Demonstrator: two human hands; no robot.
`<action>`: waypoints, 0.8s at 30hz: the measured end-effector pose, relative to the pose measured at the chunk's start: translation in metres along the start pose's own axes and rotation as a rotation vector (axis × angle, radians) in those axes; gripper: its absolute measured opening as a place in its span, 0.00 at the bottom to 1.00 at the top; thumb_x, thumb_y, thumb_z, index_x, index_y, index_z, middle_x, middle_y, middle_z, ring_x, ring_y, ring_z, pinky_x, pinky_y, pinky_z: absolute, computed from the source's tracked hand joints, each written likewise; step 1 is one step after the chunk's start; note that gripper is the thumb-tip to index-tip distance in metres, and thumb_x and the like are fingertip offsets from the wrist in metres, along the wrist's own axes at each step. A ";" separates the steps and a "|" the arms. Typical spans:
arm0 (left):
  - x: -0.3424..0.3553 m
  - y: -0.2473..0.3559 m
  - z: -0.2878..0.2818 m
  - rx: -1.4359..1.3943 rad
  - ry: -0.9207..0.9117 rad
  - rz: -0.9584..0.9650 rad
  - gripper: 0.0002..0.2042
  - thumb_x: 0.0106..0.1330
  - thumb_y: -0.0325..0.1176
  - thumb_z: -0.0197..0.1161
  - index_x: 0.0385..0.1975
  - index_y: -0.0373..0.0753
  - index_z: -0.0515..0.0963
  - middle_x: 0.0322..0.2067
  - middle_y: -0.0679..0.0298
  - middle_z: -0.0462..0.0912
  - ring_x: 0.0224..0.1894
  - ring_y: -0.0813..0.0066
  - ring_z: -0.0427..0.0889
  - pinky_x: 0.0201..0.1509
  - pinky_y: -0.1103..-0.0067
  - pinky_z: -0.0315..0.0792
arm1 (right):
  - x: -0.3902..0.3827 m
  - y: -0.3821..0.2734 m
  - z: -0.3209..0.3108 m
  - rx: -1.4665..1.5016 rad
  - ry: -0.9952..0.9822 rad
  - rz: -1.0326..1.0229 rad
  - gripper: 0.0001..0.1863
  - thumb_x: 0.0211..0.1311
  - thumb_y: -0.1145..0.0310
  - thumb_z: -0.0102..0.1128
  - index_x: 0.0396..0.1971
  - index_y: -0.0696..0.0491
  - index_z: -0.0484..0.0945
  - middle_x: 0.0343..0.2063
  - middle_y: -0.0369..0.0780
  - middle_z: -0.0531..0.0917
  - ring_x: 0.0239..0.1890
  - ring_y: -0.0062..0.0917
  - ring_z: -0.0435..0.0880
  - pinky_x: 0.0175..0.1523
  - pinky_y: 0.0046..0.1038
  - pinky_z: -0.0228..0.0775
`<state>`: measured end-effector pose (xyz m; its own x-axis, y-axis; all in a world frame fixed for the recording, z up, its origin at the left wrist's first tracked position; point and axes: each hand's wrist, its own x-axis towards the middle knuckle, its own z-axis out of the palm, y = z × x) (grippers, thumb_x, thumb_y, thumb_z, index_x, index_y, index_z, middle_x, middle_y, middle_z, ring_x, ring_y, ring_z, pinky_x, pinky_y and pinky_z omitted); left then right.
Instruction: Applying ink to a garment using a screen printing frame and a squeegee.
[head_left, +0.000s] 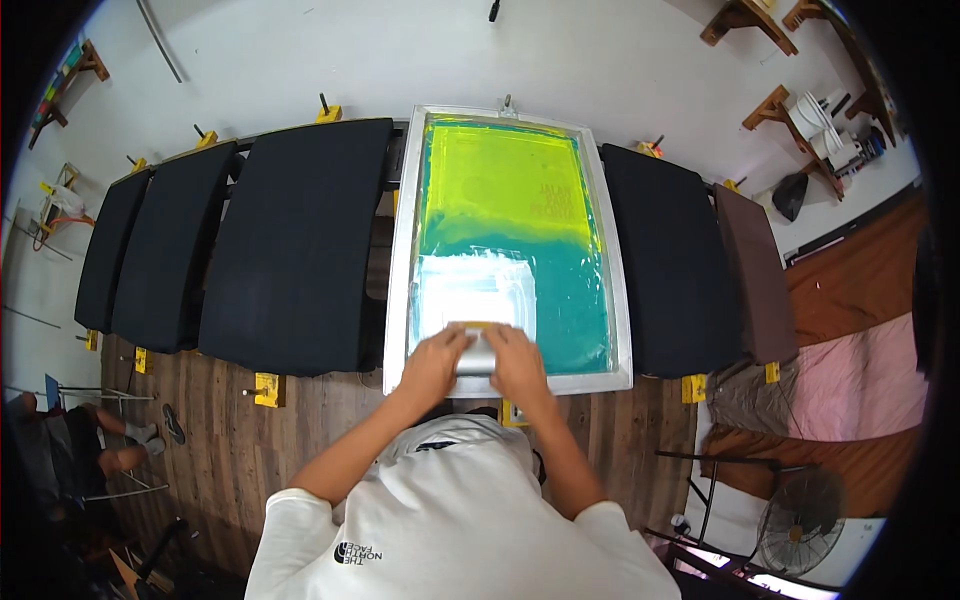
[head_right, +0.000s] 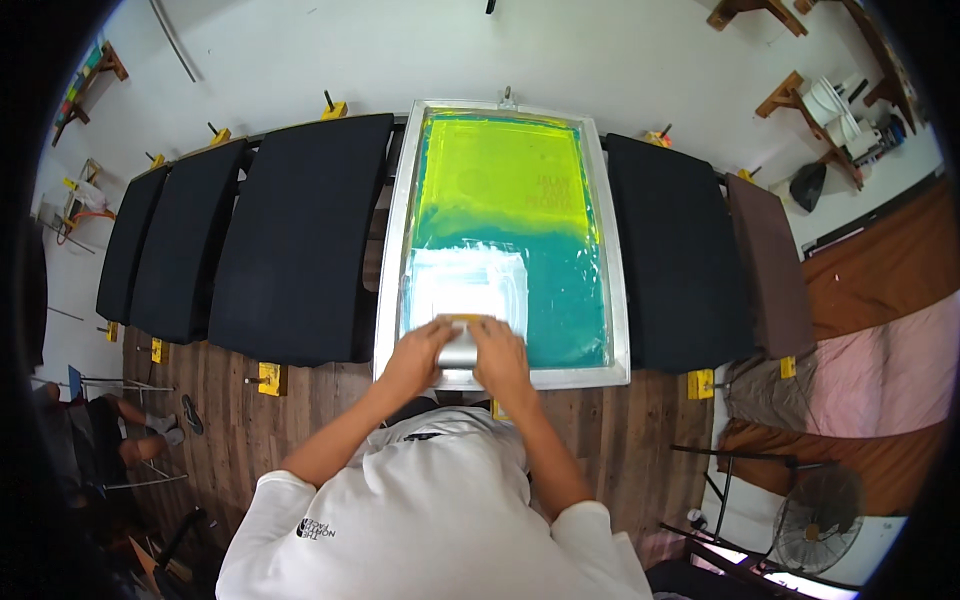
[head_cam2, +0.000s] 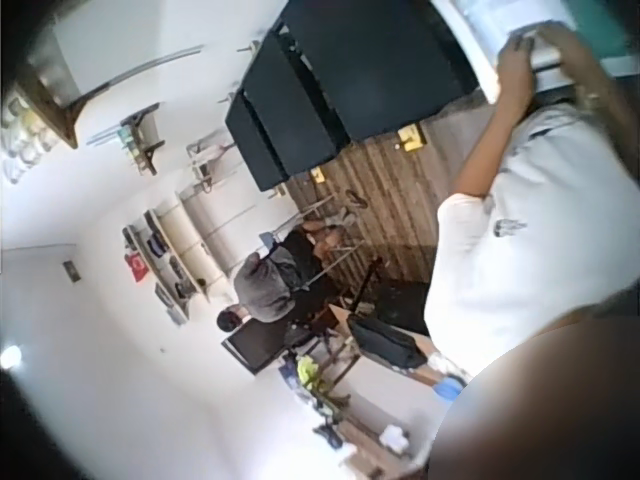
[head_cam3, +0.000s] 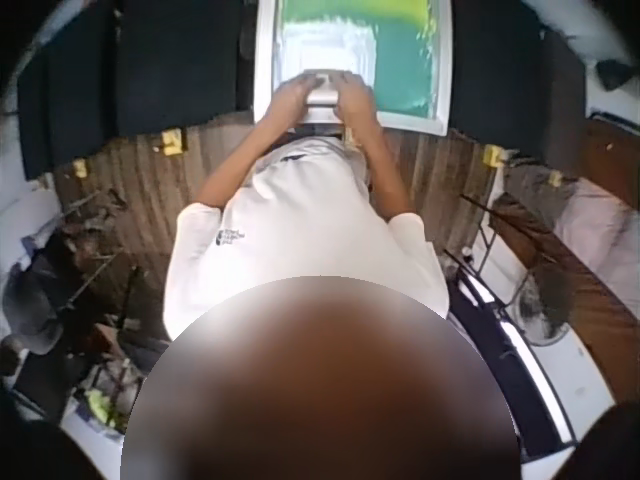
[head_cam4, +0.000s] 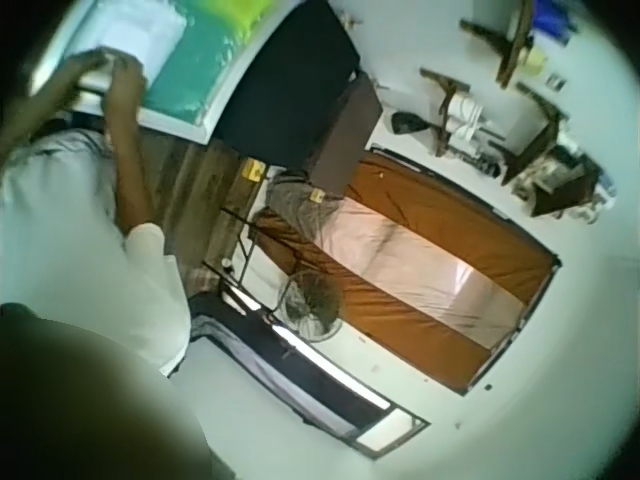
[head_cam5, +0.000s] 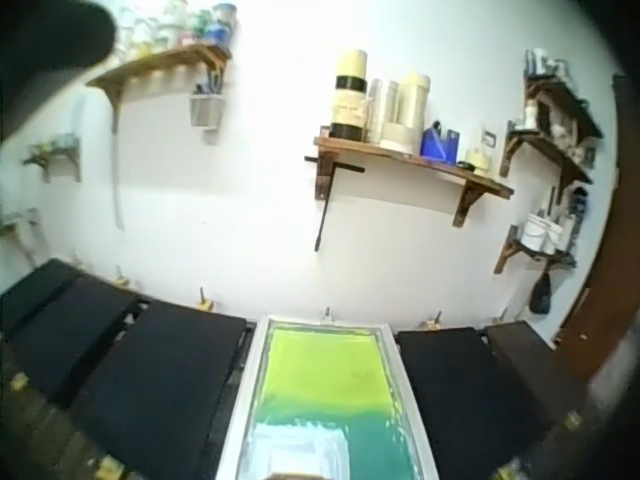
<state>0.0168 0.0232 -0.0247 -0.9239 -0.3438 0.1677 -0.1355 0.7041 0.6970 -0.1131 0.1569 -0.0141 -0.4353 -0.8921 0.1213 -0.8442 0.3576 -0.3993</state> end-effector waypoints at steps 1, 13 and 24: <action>-0.011 0.007 -0.002 0.028 -0.036 -0.029 0.32 0.40 0.13 0.63 0.52 0.35 0.77 0.56 0.45 0.76 0.52 0.45 0.79 0.57 0.64 0.75 | -0.010 -0.014 -0.011 0.040 -0.005 0.026 0.28 0.38 0.83 0.64 0.47 0.54 0.77 0.47 0.46 0.79 0.51 0.43 0.78 0.51 0.41 0.72; 0.077 -0.018 -0.034 -0.042 -0.014 -0.082 0.21 0.50 0.15 0.58 0.45 0.36 0.81 0.40 0.48 0.84 0.42 0.45 0.82 0.49 0.62 0.76 | 0.100 0.011 -0.032 -0.083 -0.194 0.064 0.19 0.45 0.80 0.61 0.41 0.52 0.80 0.39 0.45 0.82 0.43 0.43 0.81 0.46 0.44 0.74; -0.009 0.026 -0.030 0.025 -0.232 -0.095 0.30 0.41 0.13 0.62 0.51 0.33 0.77 0.52 0.46 0.79 0.47 0.45 0.81 0.54 0.64 0.76 | -0.006 -0.026 -0.031 0.002 -0.166 0.059 0.23 0.44 0.82 0.60 0.45 0.53 0.79 0.44 0.42 0.81 0.50 0.38 0.79 0.50 0.42 0.69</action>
<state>0.0326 0.0253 0.0128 -0.9635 -0.2598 -0.0641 -0.2319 0.6914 0.6842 -0.0979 0.1616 0.0242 -0.4258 -0.9032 -0.0541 -0.8183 0.4099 -0.4029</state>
